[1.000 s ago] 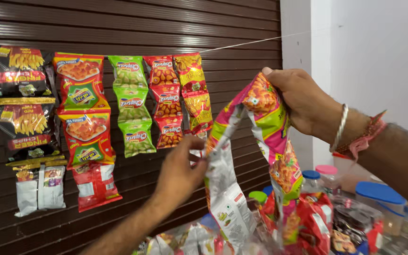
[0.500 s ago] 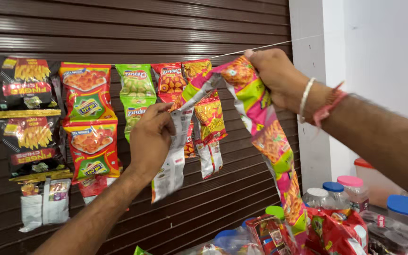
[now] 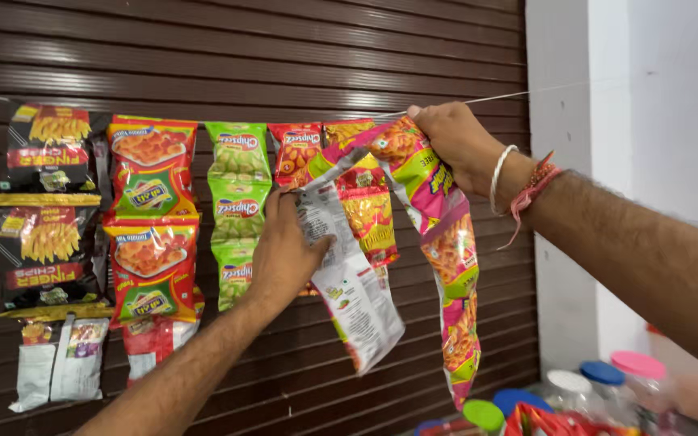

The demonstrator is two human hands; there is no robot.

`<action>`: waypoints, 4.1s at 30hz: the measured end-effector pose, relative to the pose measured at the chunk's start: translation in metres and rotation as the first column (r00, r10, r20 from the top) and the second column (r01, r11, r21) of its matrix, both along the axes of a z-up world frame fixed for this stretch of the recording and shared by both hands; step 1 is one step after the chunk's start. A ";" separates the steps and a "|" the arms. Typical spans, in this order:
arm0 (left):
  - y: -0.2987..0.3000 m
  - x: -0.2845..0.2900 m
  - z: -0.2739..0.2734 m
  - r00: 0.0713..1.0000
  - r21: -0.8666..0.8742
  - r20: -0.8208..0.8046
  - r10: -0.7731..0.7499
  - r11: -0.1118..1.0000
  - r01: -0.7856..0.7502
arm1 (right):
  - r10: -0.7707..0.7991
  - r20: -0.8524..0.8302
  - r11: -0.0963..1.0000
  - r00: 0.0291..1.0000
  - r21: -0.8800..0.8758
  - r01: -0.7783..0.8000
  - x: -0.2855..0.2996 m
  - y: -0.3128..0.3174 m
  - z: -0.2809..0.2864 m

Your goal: The person picks up various snack packets from a glass counter and a chair, then hangs them one by one on a string stretched across a brown shutter. The person handles multiple snack types and adjusts their positions on the string.

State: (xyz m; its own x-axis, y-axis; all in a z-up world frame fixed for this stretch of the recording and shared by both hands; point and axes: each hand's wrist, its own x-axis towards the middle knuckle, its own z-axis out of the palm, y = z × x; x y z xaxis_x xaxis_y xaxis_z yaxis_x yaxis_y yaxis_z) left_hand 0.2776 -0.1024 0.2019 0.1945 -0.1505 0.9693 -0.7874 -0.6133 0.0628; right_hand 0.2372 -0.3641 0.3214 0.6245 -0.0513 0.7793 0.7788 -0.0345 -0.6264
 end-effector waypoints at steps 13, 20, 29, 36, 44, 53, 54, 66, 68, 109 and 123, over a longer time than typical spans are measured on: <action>0.023 0.031 0.053 0.651 0.025 0.648 0.397 0.842 -0.538 | 0.413 -0.050 0.893 0.909 -0.174 -0.415 0.068 -0.059 0.017; 0.059 0.077 0.146 0.456 0.056 0.792 0.405 0.697 -0.715 | 0.401 -0.105 0.850 0.910 -0.327 -0.412 0.124 -0.071 0.054; -0.028 0.194 0.271 0.659 0.523 0.198 0.726 0.490 -0.697 | -0.199 0.519 0.898 0.831 -0.243 0.367 0.279 -0.072 0.120; -0.025 0.234 0.208 0.602 0.559 -0.081 0.794 0.537 -0.632 | 0.101 0.004 0.990 0.995 0.096 -0.101 0.358 -0.105 0.101; -0.027 0.236 0.180 0.679 0.515 -0.013 0.734 0.587 -0.624 | -0.106 0.205 0.971 0.973 -0.191 0.146 0.359 -0.151 0.108; -0.036 0.232 0.151 0.748 0.424 0.240 0.619 0.626 -0.655 | -0.662 0.659 0.628 0.356 0.229 0.744 0.388 -0.180 0.105; -0.042 0.230 0.145 0.753 0.414 0.249 0.609 0.636 -0.651 | -0.696 0.605 0.620 0.388 0.233 0.749 0.392 -0.182 0.102; -0.096 0.218 0.113 0.842 0.535 0.082 0.533 0.689 -0.488 | -0.385 0.409 0.901 0.827 -0.028 0.434 0.371 -0.164 0.080; -0.102 0.222 0.113 0.846 0.518 0.043 0.532 0.712 -0.474 | -0.274 0.377 0.927 0.885 -0.143 0.348 0.359 -0.162 0.086; -0.102 0.231 0.097 0.885 0.544 -0.124 0.449 0.777 -0.318 | -0.597 0.550 0.730 0.584 0.070 0.680 0.373 -0.179 0.082; -0.107 0.224 0.099 0.856 0.546 -0.152 0.495 0.764 -0.345 | -0.143 0.182 0.989 0.973 0.068 0.133 0.365 -0.163 0.089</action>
State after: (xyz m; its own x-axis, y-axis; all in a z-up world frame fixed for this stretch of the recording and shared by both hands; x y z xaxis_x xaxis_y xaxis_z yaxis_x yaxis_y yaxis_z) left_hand 0.5021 -0.2089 0.3009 0.5923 -0.4204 0.6873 -0.4380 -0.8840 -0.1633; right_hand 0.6021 -0.5267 0.4106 0.4524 -0.1729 0.8749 0.8720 -0.1196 -0.4746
